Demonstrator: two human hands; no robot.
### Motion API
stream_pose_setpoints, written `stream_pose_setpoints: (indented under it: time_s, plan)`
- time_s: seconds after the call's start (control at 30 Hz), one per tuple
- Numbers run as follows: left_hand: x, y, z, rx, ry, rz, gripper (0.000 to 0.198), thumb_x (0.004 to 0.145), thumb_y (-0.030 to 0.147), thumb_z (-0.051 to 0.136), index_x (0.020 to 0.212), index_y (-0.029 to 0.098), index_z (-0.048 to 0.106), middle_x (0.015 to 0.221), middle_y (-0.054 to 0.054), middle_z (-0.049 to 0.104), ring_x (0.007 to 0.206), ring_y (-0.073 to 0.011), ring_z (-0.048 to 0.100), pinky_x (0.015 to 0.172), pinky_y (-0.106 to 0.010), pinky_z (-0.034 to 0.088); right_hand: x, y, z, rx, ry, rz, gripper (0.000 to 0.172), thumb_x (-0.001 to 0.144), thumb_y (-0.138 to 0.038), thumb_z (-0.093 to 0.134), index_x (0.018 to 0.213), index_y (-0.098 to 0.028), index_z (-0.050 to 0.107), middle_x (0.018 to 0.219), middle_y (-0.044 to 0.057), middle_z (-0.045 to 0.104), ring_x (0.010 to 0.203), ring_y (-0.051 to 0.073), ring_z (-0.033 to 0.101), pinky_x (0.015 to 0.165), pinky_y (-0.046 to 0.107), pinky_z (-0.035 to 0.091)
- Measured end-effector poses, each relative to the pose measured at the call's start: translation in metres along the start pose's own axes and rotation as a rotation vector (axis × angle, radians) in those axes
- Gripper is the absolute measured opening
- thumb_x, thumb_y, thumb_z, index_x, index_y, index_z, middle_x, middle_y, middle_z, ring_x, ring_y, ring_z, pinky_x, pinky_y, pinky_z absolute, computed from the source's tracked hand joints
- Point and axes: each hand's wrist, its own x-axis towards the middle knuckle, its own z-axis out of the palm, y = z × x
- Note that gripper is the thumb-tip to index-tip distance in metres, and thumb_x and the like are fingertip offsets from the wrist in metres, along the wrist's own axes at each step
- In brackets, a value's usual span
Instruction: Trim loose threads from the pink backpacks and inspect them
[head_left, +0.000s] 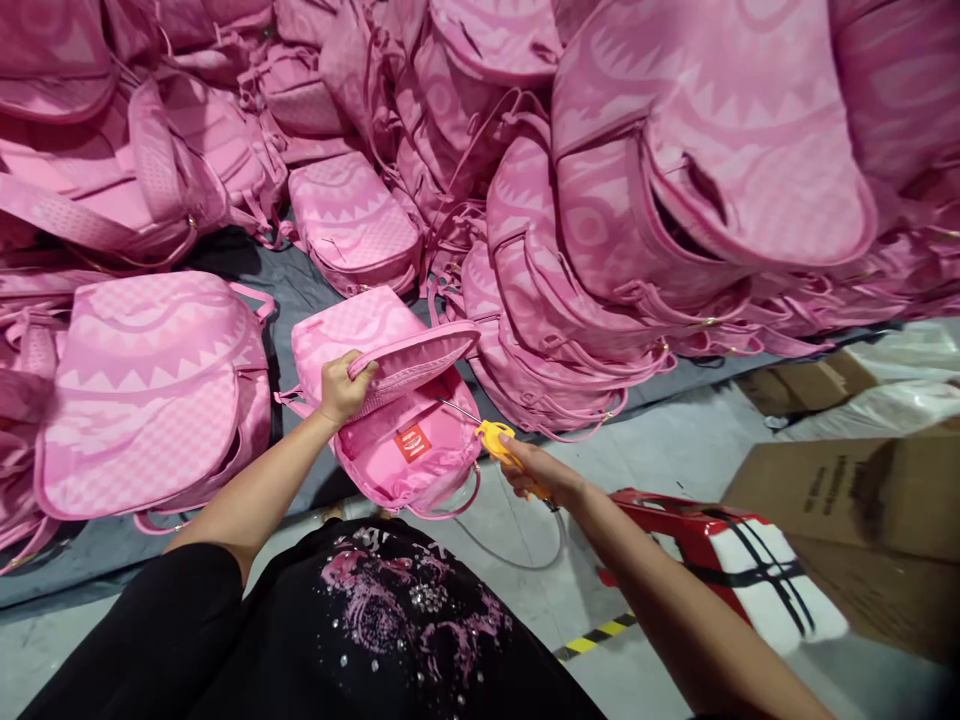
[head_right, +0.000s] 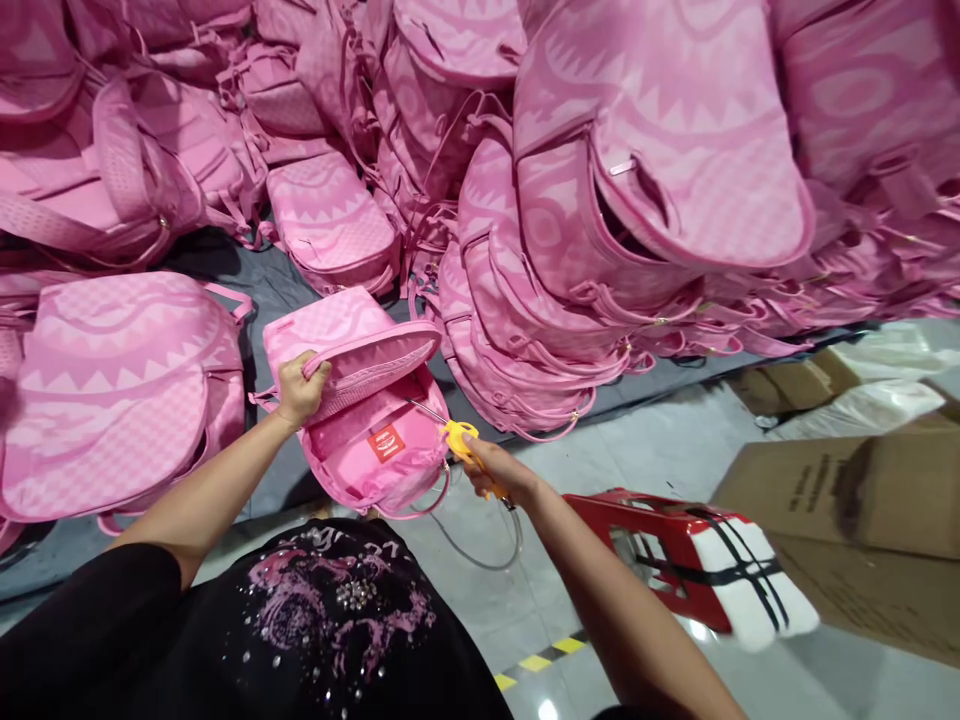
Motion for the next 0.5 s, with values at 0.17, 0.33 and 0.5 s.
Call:
stream_pose_setpoints:
  time_s: [0.17,0.33,0.5]
  plan:
    - [-0.006,0.005,0.007,0.022,-0.041,-0.078,0.043,0.085,0.053,0.053,0.056,0.022,0.043,0.049,0.003,0.04,0.046,-0.0113,0.04,0.052,-0.025,0.031,-0.007,0.011,-0.018,-0.132,0.077,0.029,0.044,0.093,-0.062,0.046,0.083,-0.02,0.049,0.048,-0.009,0.034,0.036,0.006,0.027,0.035,0.017,0.033]
    - [-0.037,0.027,-0.001,0.067,-0.137,-0.111,0.031,0.081,0.046,0.057,0.063,0.022,0.059,0.058,-0.001,0.058,0.055,-0.0151,0.054,0.06,-0.026,0.043,-0.003,0.036,-0.017,-0.235,0.025,0.044,0.05,0.086,-0.069,0.044,0.077,-0.02,0.054,0.04,-0.007,0.032,0.031,0.009,0.027,0.032,0.02,0.031]
    - [-0.13,0.033,-0.044,-0.028,-0.54,-0.314,0.068,0.069,0.048,0.076,0.133,0.031,0.061,0.147,-0.009,0.053,0.14,-0.0314,0.044,0.119,-0.043,0.031,-0.014,0.075,-0.071,-0.185,0.099,-0.087,0.048,0.077,-0.073,0.051,0.07,-0.025,0.053,0.06,0.003,0.056,0.049,0.016,0.059,0.051,0.03,0.054]
